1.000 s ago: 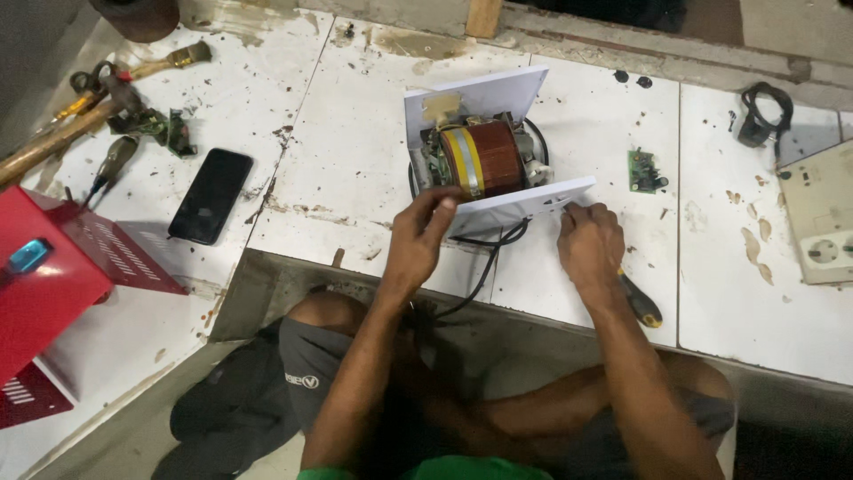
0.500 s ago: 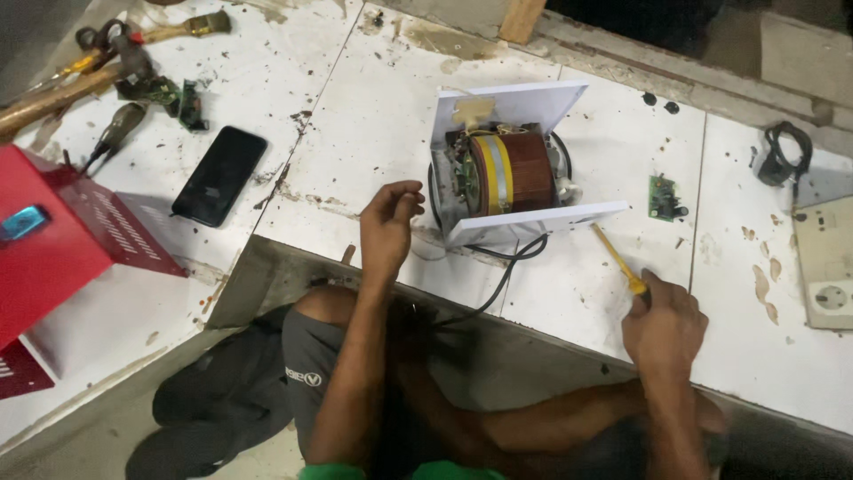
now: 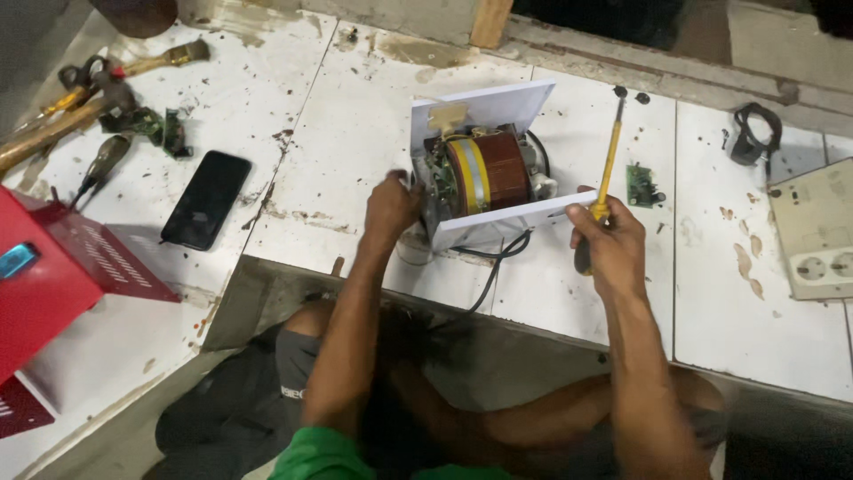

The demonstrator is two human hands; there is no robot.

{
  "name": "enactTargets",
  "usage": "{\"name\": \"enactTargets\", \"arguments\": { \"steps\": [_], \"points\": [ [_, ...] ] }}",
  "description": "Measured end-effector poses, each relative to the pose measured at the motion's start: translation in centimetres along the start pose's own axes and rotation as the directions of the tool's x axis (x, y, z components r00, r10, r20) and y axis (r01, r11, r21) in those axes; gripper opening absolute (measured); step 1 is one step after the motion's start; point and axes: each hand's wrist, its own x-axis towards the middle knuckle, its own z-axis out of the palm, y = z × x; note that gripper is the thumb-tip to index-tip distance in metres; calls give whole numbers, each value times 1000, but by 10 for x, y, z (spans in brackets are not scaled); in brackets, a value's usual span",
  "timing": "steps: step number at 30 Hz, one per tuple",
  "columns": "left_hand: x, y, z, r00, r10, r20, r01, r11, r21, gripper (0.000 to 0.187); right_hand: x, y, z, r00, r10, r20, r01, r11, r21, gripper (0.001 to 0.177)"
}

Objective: The person sits on the floor and uses a screwdriver to work on the internal components of a white electrical device, which appears to be a transformer or motor. They manipulate wires and adjust parts inside the casing.

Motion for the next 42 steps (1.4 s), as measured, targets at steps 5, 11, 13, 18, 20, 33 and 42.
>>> {"name": "enactTargets", "arguments": {
  "steps": [5, 11, 13, 18, 20, 33, 42],
  "points": [
    [7, 45, -35, 973, 218, -74, -228, 957, -182, 57, 0, 8, 6, 998, 57, -6, -57, 996, 66, 17],
    [44, 19, 3, 935, 240, -261, -283, 949, -141, 31, 8, 30, 16, 996, 54, -66, -51, 997, 52, 14],
    [45, 16, 11, 929, 234, -288, -280, 951, -130, 29, 6, 35, 16, 993, 63, -102, -56, 996, 74, 16],
    [48, 6, 9, 890, 271, -366, -330, 938, -110, 21, -21, 2, 22, 990, 122, -69, -107, 977, 185, 17],
    [38, 18, -1, 871, 298, -391, -369, 922, -119, 18, -32, 11, 23, 986, 137, -93, -114, 969, 219, 16],
    [-7, 118, -84, 783, 587, -204, -491, 786, 376, 24, -83, 12, 26, 866, 463, -188, -264, 744, 614, 40],
    [4, 210, -49, 663, 748, -42, -631, 588, 507, 26, -93, 32, 9, 818, 575, 4, -372, 524, 766, 42]
  ]
}}
